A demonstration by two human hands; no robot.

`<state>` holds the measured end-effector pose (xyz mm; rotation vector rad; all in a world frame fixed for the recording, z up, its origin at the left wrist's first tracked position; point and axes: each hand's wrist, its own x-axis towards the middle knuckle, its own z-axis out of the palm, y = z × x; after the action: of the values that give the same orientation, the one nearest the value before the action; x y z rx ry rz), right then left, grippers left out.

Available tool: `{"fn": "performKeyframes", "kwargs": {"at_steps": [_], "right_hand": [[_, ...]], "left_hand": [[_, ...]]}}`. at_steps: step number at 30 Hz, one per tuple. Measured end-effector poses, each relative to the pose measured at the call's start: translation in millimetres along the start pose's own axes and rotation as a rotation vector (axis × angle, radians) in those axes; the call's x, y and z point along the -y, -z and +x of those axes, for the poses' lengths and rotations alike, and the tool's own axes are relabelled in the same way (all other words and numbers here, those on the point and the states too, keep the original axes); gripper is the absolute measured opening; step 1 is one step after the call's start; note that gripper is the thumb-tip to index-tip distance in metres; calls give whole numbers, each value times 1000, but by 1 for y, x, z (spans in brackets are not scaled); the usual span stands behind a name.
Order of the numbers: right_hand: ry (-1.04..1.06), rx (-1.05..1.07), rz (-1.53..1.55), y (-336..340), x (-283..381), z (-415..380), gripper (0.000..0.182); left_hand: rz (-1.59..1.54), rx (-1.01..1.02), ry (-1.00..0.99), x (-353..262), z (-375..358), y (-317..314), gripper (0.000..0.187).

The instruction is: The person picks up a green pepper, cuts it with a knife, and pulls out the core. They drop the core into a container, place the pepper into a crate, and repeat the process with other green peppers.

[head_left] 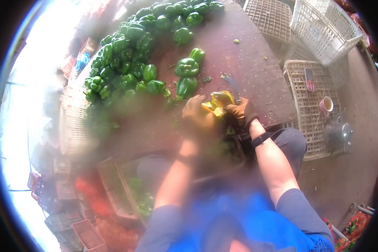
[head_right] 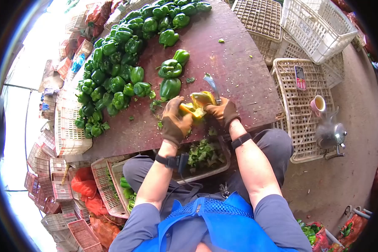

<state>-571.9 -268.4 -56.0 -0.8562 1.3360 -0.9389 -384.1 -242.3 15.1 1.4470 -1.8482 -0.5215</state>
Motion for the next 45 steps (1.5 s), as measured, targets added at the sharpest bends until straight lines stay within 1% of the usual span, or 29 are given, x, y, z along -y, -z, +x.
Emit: {"fn": "performKeyframes", "kwargs": {"at_steps": [1,2,5,6,8,9,10,11,12,14,15,17,18,20,21,23,24,26,27,28,31,32,35,38,41,44,45], "right_hand": [[-20,24,24,-1,-2,2,45],[-40,48,47,-2,-5,3,49],[1,-24,-80,-7,-3,-1,68],[66,22,-93,-10,8,-10,74],[196,107,-119,-12,39,-34,84],[286,112,-178,-13,31,-30,85],[376,120,-237,-17,20,-23,85],[469,129,-296,-18,11,-17,86],[480,129,-271,-22,10,-17,82],[532,77,-328,-27,6,-14,77],[556,48,-357,-29,2,-12,75],[454,111,-268,-31,-6,-8,68],[403,142,-222,-33,-8,-6,65],[502,129,-271,-37,-13,0,59],[549,124,-296,-41,-16,2,56],[408,105,-180,-48,-23,4,53],[337,94,-123,-51,-25,5,51],[374,6,-352,-51,-22,9,49],[395,-43,-460,-52,-17,10,49],[430,-7,-375,-51,-16,4,47],[440,119,-284,-46,-2,-7,48],[362,133,-262,-45,-5,-4,51],[418,188,-89,-48,-7,-4,52],[429,128,-232,-48,2,-11,51],[306,43,-314,-57,6,-10,50],[277,-82,-448,-63,-8,2,50],[256,-79,-442,-64,-2,0,50]], "left_hand": [[282,-63,-177,-8,-4,2,61],[256,15,-217,-14,-12,1,62],[477,80,-172,-7,-27,-11,57],[458,38,-121,5,-25,-16,51],[437,42,-308,13,-18,-4,46],[425,47,-398,16,-17,1,44],[464,62,-370,21,-16,2,42],[463,89,-387,24,-16,3,41],[462,113,-405,19,-13,9,41],[357,134,-154,34,-13,1,40],[291,119,-144,34,-10,1,40],[152,93,-124,35,-8,1,40],[150,83,-136,40,-10,0,41],[150,59,-158,52,-13,-1,41],[203,71,-217,51,-14,2,42],[307,96,-331,37,-15,10,42],[284,66,-343,32,-15,12,40],[238,-31,-239,57,-32,-12,40],[218,-77,-193,56,-32,-13,40],[201,-116,-380,58,-30,-11,39],[3,-74,-165,64,-25,-12,40],[-79,-84,-119,65,-24,-14,40],[-3,-29,-174,64,-19,-4,40],[-44,14,-41,51,-14,2,41],[22,19,-65,47,-14,3,40],[46,-10,-61,44,-16,-2,37],[47,-24,-84,45,-17,-4,37]]}}
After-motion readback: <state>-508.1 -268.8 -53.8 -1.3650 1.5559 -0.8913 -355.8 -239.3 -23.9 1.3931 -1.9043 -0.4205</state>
